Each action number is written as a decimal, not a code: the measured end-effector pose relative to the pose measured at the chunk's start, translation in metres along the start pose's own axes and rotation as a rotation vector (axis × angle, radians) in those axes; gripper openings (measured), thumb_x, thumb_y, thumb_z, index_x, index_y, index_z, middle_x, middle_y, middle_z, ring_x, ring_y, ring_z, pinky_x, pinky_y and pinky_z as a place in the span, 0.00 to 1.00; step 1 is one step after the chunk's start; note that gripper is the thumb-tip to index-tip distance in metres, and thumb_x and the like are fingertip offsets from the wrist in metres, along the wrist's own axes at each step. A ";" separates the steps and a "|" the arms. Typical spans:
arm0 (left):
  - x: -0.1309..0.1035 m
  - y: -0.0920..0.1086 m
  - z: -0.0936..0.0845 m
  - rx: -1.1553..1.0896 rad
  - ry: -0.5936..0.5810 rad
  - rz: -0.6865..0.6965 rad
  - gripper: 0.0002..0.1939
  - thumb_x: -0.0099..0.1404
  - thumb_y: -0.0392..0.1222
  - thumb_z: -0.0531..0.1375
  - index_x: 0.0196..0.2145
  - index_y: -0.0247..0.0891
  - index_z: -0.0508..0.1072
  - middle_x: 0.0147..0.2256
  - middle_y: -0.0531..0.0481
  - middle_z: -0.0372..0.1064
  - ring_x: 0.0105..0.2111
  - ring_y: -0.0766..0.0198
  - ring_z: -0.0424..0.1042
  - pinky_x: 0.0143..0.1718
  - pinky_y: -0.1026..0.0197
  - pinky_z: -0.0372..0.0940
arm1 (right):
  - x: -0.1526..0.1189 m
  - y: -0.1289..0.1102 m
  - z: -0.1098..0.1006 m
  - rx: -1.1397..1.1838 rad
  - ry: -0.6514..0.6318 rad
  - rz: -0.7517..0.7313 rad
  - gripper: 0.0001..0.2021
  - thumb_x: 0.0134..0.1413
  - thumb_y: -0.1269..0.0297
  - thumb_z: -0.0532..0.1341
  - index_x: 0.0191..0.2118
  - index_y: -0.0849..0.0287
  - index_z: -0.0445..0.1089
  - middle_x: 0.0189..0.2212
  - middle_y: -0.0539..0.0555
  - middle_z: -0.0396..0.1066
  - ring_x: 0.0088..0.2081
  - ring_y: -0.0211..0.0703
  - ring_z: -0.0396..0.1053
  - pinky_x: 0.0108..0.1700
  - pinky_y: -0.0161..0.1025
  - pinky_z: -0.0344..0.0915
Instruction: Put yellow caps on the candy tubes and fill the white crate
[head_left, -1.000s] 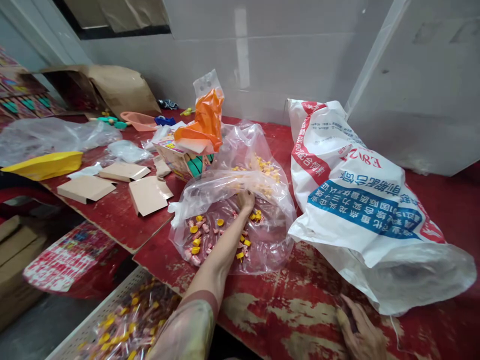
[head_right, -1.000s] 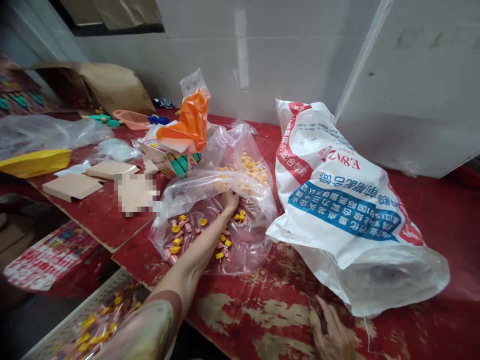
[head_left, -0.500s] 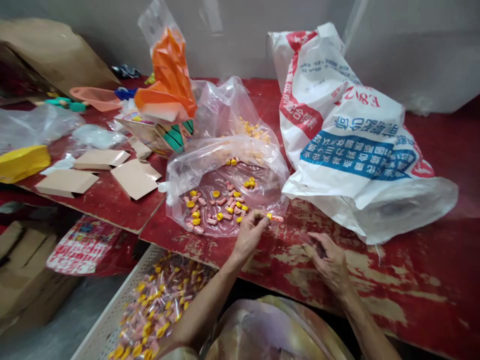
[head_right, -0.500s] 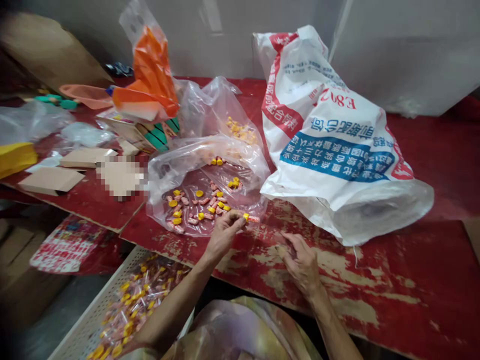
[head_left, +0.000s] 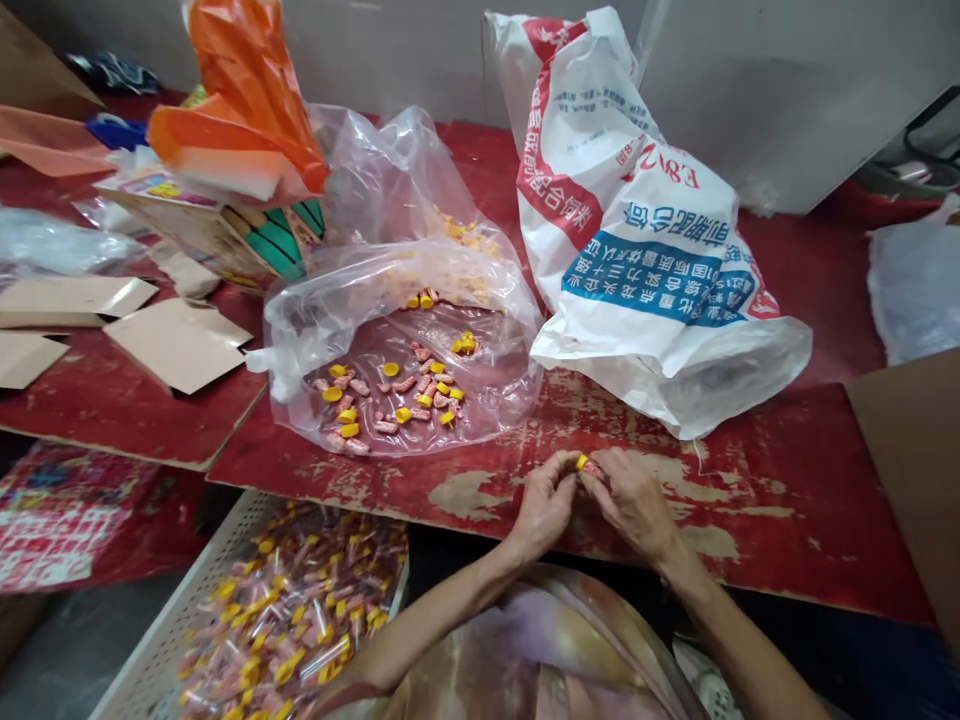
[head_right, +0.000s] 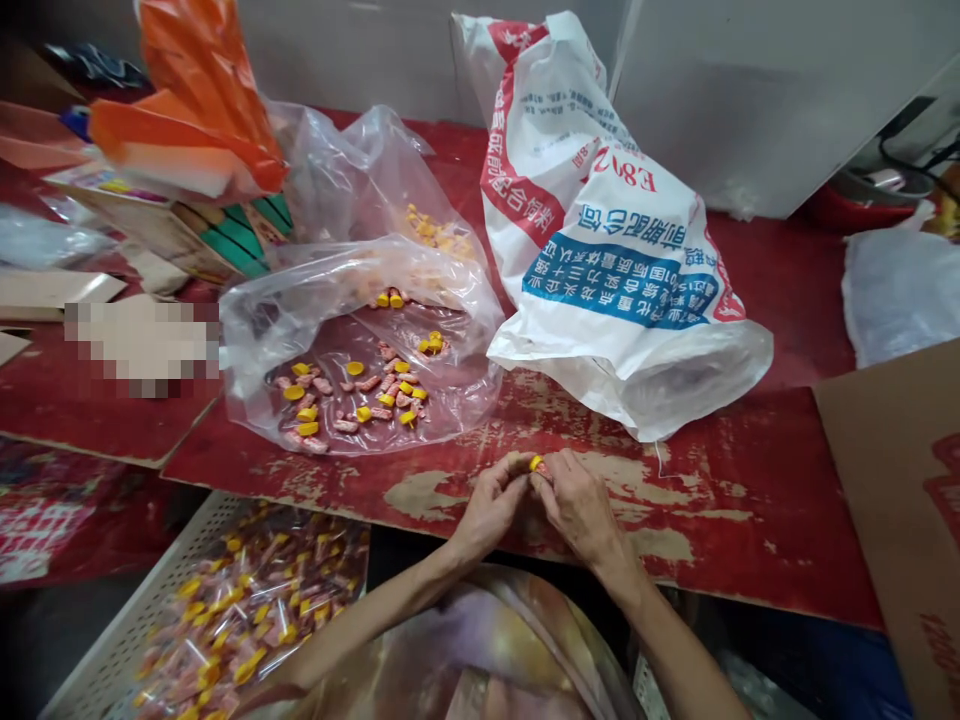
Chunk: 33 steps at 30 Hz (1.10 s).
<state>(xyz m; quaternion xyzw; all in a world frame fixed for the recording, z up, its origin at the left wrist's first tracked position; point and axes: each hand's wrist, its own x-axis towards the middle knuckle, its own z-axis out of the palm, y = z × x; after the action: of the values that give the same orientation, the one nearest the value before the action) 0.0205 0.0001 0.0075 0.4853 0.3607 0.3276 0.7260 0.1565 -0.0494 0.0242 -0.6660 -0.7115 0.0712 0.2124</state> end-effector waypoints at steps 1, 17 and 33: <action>-0.001 -0.004 0.004 0.008 -0.040 -0.005 0.13 0.58 0.36 0.54 0.41 0.36 0.72 0.37 0.48 0.71 0.36 0.63 0.70 0.39 0.62 0.66 | -0.002 0.002 -0.002 -0.036 -0.056 0.003 0.10 0.64 0.64 0.49 0.35 0.60 0.63 0.29 0.53 0.65 0.30 0.42 0.65 0.30 0.37 0.56; 0.018 0.057 -0.067 0.598 0.351 0.306 0.11 0.64 0.35 0.51 0.37 0.39 0.74 0.32 0.48 0.71 0.33 0.64 0.69 0.37 0.63 0.62 | -0.018 0.063 0.022 -0.381 -0.332 -0.112 0.09 0.56 0.66 0.48 0.27 0.57 0.62 0.24 0.52 0.66 0.18 0.45 0.65 0.21 0.38 0.42; -0.013 0.031 -0.052 0.254 -0.081 -0.128 0.19 0.59 0.56 0.57 0.40 0.39 0.72 0.32 0.49 0.72 0.30 0.63 0.69 0.34 0.62 0.65 | -0.003 -0.037 0.022 0.462 -0.026 -0.042 0.15 0.57 0.68 0.53 0.51 0.59 0.60 0.47 0.59 0.64 0.47 0.44 0.64 0.47 0.41 0.66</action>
<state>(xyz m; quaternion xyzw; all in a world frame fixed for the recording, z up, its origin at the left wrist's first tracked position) -0.0344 0.0236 0.0254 0.5619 0.4000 0.2126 0.6922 0.1140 -0.0518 0.0185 -0.5839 -0.6926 0.2366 0.3514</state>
